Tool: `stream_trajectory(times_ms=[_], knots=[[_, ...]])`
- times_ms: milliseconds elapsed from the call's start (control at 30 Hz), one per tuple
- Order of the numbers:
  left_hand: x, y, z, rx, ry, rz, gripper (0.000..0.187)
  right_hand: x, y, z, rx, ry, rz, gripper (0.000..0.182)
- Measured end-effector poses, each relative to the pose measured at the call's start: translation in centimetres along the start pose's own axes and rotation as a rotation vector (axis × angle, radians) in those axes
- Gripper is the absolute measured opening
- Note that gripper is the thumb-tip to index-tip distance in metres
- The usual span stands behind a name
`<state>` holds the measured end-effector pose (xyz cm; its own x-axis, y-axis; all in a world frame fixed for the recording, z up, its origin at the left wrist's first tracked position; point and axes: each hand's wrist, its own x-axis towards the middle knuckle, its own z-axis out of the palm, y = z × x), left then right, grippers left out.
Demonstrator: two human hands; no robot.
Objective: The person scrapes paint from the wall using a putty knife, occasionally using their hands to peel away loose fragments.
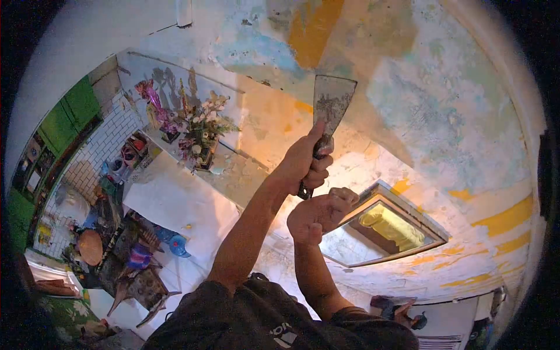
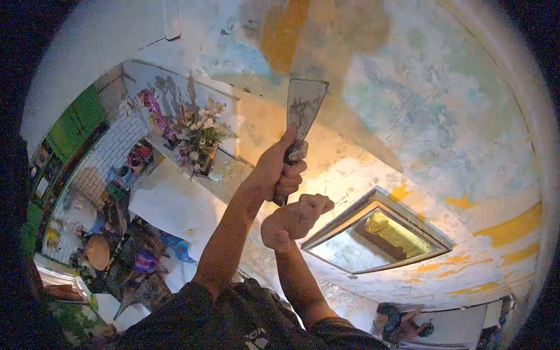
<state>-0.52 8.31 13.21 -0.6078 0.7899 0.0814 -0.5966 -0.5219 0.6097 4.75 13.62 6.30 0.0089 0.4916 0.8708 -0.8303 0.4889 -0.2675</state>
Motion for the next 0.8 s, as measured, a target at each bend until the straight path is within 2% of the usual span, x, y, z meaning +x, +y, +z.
stream_trajectory(times_ms=[67, 100, 133, 200, 267, 333, 400, 433, 467, 533, 567, 633, 667, 733, 800], knots=[[0.3, 0.2, -0.3, -0.027, -0.034, -0.016, 0.053, 0.5, 1.2, 0.5, -0.525, -0.096, 0.008, 0.043], [0.4, 0.7, -0.3, 0.044, -0.006, 0.041, 0.053, 1.1, 1.3, 1.4, -0.158, -0.144, -0.164, 0.048], [0.3, 1.1, -0.3, 0.120, 0.022, 0.100, 0.054, 0.7, 1.2, 1.3, -0.166, -0.148, -0.155, 0.054], [0.0, 1.0, -0.4, 0.102, 0.015, 0.062, 0.054, 0.7, 1.1, 0.2, -0.141, -0.150, -0.168, 0.054], [-0.2, 0.6, -0.4, 0.042, -0.090, 0.033, 0.053, 0.1, 0.5, -1.1, -0.031, -0.110, -0.022, 0.051], [0.0, 0.4, 0.1, 0.064, -0.041, 0.040, 0.053, 0.2, 0.5, -1.1, -0.011, -0.037, -0.064, 0.050], [0.3, 0.1, 0.4, 0.096, 0.112, 0.084, 0.053, 0.6, 1.6, -0.3, -0.151, -0.021, -0.051, 0.050], [0.2, 1.2, 0.1, 0.011, -0.022, 0.038, 0.052, 0.7, 1.9, 0.5, -0.073, -0.090, -0.056, 0.051], [0.1, 1.1, 0.0, 0.010, -0.023, 0.031, 0.052, 1.6, 0.9, 1.4, -0.057, -0.086, -0.180, 0.051], [-0.1, 1.2, 0.0, 0.076, -0.025, 0.068, 0.052, 1.5, 1.4, 0.7, 0.005, -0.138, -0.232, 0.052], [0.2, 0.7, -0.4, 0.070, -0.051, 0.062, 0.052, 1.0, 1.4, -0.2, 0.002, -0.131, -0.228, 0.052], [0.3, 0.0, -0.5, 0.064, -0.062, 0.047, 0.052, 0.1, 0.6, -1.7, -0.125, -0.086, -0.045, 0.050], [0.3, 0.1, -0.4, 0.059, -0.081, 0.050, 0.051, 0.0, 0.3, -1.0, -0.012, -0.007, -0.121, 0.048], [0.3, 0.4, 0.0, 0.013, -0.082, 0.031, 0.051, 1.0, 0.9, -0.3, -0.056, -0.042, -0.171, 0.049], [0.7, 1.6, 0.5, 0.052, 0.023, 0.108, 0.052, 2.2, 1.7, 2.1, -0.061, -0.028, -0.218, 0.052]])
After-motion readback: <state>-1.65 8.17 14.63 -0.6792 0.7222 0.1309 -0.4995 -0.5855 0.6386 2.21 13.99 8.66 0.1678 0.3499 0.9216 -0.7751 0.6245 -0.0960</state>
